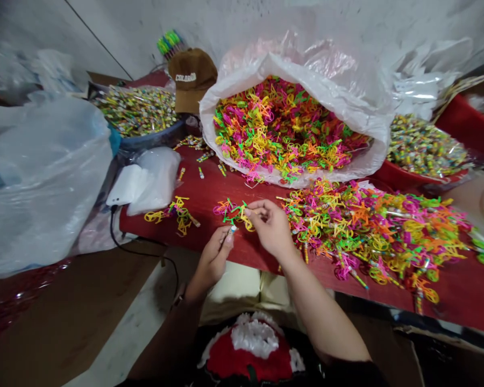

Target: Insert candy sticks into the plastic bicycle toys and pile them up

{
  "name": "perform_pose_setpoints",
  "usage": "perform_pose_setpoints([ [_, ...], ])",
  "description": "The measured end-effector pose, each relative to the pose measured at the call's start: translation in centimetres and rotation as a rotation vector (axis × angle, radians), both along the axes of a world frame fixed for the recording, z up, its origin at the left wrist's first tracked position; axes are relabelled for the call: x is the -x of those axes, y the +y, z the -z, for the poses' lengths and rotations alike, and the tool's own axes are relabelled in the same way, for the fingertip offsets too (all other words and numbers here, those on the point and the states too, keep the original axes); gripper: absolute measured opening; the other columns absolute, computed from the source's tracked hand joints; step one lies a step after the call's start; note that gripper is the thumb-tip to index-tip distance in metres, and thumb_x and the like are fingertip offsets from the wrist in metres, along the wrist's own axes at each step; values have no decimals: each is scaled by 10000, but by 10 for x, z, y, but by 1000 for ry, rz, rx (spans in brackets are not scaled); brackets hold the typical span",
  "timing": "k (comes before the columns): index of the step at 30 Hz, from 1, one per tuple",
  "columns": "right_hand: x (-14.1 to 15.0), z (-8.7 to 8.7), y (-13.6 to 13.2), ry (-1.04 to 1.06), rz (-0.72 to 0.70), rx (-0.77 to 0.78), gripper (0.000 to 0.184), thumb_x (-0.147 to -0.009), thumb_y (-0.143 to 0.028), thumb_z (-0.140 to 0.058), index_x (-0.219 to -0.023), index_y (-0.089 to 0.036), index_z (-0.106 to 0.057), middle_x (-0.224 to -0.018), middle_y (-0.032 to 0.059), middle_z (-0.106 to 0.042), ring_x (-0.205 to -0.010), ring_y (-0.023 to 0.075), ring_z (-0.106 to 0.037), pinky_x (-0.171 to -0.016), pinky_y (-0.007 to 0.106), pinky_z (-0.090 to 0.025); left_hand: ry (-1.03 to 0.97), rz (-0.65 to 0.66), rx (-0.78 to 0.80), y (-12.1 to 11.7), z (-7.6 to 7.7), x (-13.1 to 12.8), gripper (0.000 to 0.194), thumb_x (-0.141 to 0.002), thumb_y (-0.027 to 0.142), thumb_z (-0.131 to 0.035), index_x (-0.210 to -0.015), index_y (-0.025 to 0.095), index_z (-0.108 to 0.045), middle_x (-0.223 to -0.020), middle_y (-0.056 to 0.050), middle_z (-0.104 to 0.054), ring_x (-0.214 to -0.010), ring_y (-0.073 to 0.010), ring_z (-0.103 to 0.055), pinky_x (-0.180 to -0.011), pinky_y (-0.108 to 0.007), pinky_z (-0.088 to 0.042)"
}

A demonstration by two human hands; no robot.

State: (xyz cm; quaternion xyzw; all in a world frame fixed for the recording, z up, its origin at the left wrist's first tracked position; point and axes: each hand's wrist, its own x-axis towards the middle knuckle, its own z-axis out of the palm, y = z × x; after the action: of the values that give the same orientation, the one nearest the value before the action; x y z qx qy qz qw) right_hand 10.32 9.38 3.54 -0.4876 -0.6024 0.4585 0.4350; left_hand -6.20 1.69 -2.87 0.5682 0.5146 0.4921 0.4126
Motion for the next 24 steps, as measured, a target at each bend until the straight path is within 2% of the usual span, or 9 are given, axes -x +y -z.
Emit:
perform_pose_setpoints([
  [2, 1, 5, -26, 99, 23, -18, 351, -923, -482, -760, -1094, -189, -671, -821, 13, -708, -740, 168, -661, -685, 281, -532, -34, 25, 6, -5, -5, -10, 335, -1121, 428, -433, -1259, 187, -619, -1120, -90, -696, -1018, -208, -652, -944, -333, -513],
  [4, 1, 8, -46, 108, 28, -9, 359, -923, -502, -764, -1107, -201, -694, -874, 26, -722, -800, 177, -676, -738, 296, -554, -57, 34, 16, -9, -10, -18, 347, -1122, 443, -423, -1241, 188, -626, -1172, -109, -709, -1050, -221, -668, -969, -351, -521],
  [7, -3, 6, -62, 120, 18, 21, 337, -921, -518, -768, -1047, -208, -727, -939, 51, -755, -852, 191, -698, -782, 318, -576, -51, 80, 2, -14, -16, -23, 357, -1123, 443, -413, -1254, 197, -635, -1239, -125, -716, -1110, -241, -681, -1002, -372, -523],
  [11, -12, 2, -68, 131, 39, -25, 290, -947, -496, -751, -1038, -221, -721, -968, 52, -751, -863, 195, -693, -808, 331, -575, 23, 123, -43, -20, -21, -22, 329, -1121, 400, -432, -1279, 200, -641, -1217, -119, -725, -1095, -242, -685, -968, -360, -525],
  [16, -12, 4, -73, 144, 99, -99, 254, -978, -473, -717, -1038, -233, -659, -818, 0, -650, -683, 155, -593, -627, 274, -491, 105, 126, -127, -26, -26, -25, 286, -1123, 333, -441, -1264, 204, -654, -1129, -98, -720, -1016, -221, -667, -908, -335, -519],
  [24, -11, 7, -75, 162, 146, -111, 231, -987, -441, -709, -962, -235, -606, -771, -18, -604, -650, 149, -541, -600, 272, -448, 314, 193, -238, -28, -33, -23, 294, -1118, 260, -397, -1138, 183, -680, -924, -69, -640, -858, -209, -604, -754, -317, -471],
])
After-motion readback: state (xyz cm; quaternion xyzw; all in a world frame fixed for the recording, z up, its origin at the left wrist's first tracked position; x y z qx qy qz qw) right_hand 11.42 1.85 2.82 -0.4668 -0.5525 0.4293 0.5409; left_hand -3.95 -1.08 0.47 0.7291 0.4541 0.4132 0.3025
